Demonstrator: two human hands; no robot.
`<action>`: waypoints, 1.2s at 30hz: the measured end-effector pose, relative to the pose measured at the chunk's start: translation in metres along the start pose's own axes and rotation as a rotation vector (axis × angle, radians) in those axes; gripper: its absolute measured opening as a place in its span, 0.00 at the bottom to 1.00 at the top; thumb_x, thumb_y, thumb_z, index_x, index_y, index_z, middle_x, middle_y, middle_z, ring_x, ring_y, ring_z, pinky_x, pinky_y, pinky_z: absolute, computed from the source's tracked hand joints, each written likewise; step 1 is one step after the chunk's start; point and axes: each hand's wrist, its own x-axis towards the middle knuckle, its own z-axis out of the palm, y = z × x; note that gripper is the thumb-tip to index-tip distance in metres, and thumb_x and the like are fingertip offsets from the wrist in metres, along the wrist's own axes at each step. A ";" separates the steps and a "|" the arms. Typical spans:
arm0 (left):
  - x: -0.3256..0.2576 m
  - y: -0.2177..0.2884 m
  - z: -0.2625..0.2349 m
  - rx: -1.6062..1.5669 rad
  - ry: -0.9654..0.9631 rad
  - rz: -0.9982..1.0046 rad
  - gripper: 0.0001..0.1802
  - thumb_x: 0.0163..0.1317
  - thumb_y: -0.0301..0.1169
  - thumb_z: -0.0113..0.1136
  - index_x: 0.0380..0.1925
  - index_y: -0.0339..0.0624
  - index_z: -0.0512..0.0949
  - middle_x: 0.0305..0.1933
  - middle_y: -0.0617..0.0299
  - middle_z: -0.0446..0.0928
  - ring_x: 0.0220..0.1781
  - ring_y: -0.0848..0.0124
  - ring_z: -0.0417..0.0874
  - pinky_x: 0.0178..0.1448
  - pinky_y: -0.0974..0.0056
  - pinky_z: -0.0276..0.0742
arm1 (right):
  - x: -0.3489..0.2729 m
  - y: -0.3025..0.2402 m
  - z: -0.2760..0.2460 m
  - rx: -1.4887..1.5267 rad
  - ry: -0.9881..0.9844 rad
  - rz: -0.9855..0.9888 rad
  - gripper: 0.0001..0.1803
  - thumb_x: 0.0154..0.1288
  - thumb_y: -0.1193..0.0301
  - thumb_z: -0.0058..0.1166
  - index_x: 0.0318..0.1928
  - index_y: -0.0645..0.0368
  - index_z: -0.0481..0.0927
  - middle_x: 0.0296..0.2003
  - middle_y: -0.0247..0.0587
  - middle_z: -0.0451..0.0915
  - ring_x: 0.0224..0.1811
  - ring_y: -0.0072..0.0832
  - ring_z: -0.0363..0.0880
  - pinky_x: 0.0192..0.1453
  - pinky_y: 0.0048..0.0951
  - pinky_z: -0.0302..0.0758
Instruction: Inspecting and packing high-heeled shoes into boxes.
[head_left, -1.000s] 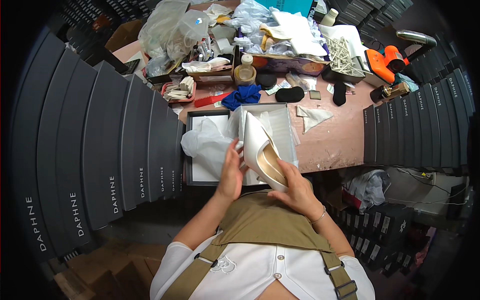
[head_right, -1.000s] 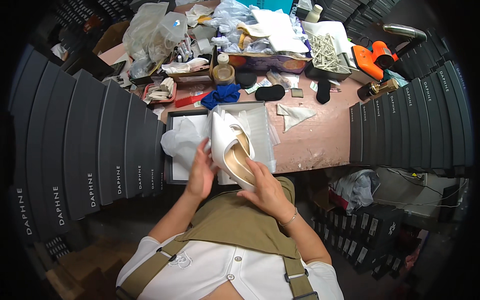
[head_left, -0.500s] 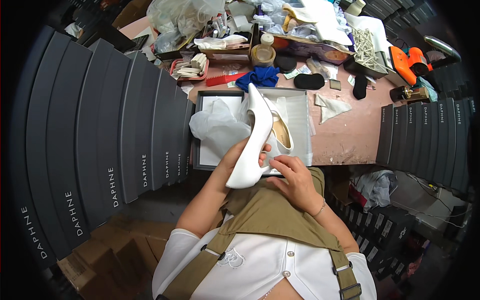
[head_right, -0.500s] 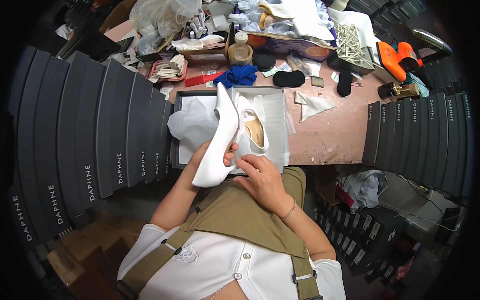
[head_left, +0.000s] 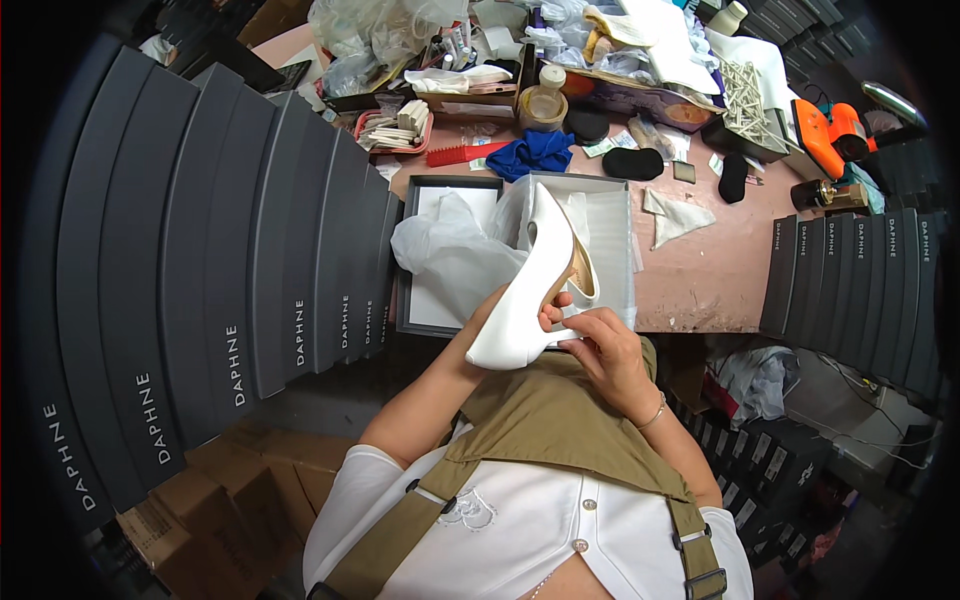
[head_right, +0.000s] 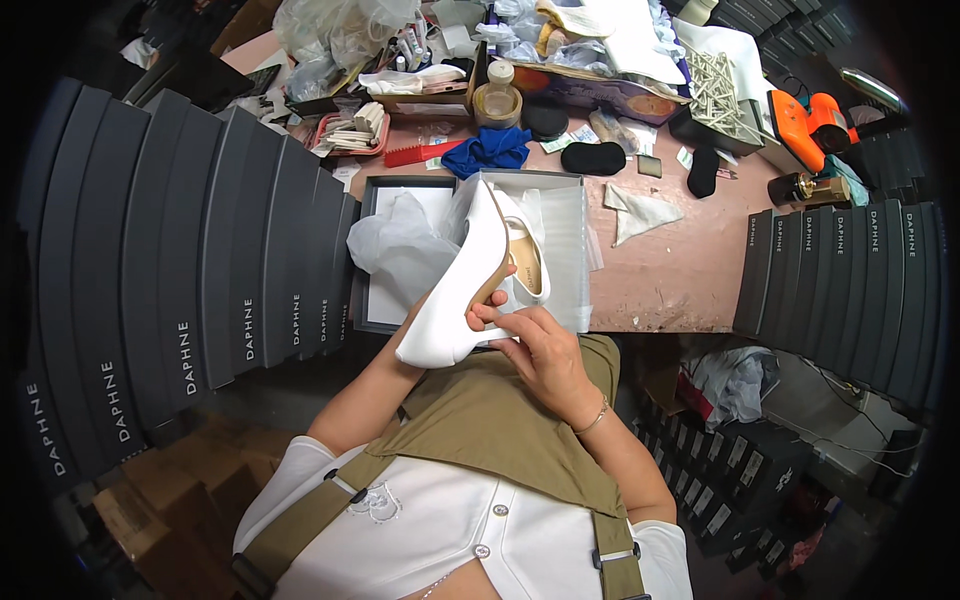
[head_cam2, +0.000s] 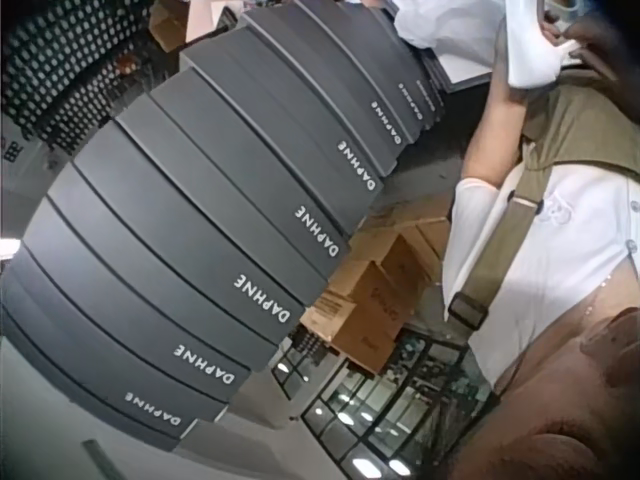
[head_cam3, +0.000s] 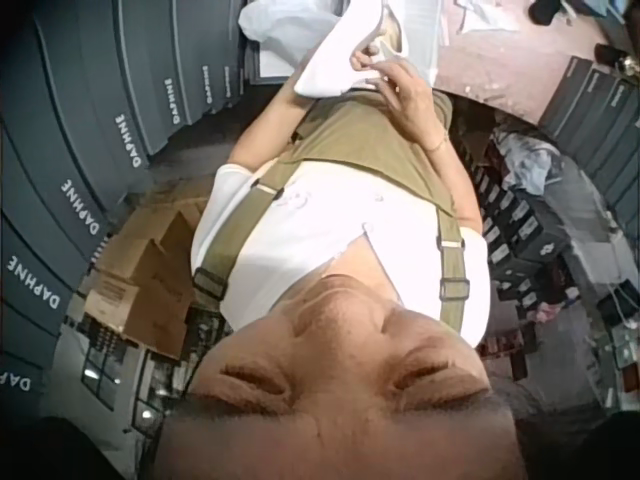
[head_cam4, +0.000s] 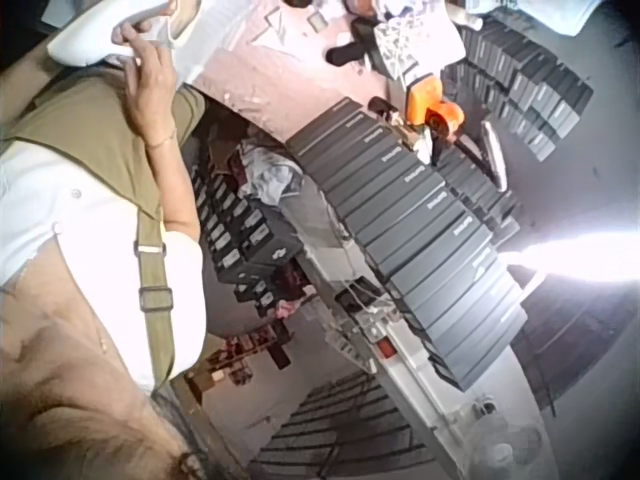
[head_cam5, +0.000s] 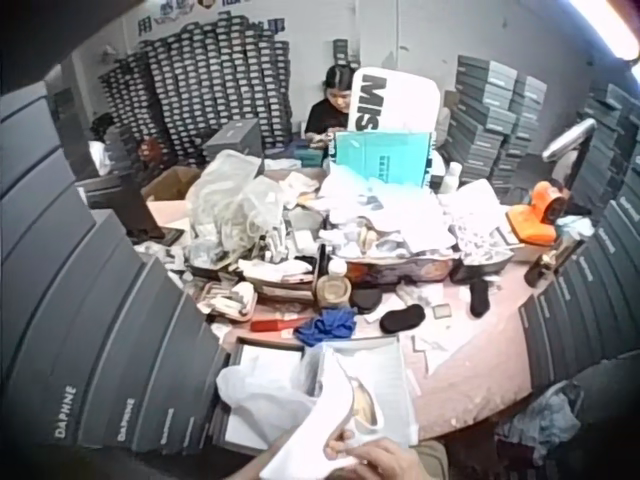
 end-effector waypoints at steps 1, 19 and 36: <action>-0.002 0.001 0.001 0.046 0.028 0.011 0.19 0.68 0.32 0.50 0.53 0.28 0.66 0.43 0.51 0.73 0.36 0.72 0.80 0.34 0.72 0.82 | 0.000 -0.001 -0.001 0.025 -0.023 0.040 0.18 0.54 0.76 0.64 0.47 0.60 0.78 0.38 0.43 0.78 0.36 0.37 0.80 0.39 0.34 0.77; -0.024 0.015 0.040 1.089 -0.105 0.439 0.52 0.52 0.15 0.48 0.74 0.49 0.33 0.76 0.56 0.45 0.76 0.66 0.50 0.75 0.62 0.47 | 0.001 0.014 0.007 0.706 -0.066 0.295 0.26 0.67 0.79 0.47 0.65 0.66 0.63 0.48 0.39 0.77 0.47 0.19 0.74 0.51 0.23 0.73; -0.034 0.028 0.004 2.299 0.395 0.834 0.45 0.50 0.21 0.61 0.70 0.46 0.56 0.66 0.44 0.62 0.70 0.49 0.62 0.70 0.51 0.59 | -0.050 0.064 -0.044 0.479 0.012 0.401 0.40 0.47 0.68 0.68 0.61 0.68 0.68 0.57 0.53 0.70 0.60 0.36 0.70 0.62 0.31 0.66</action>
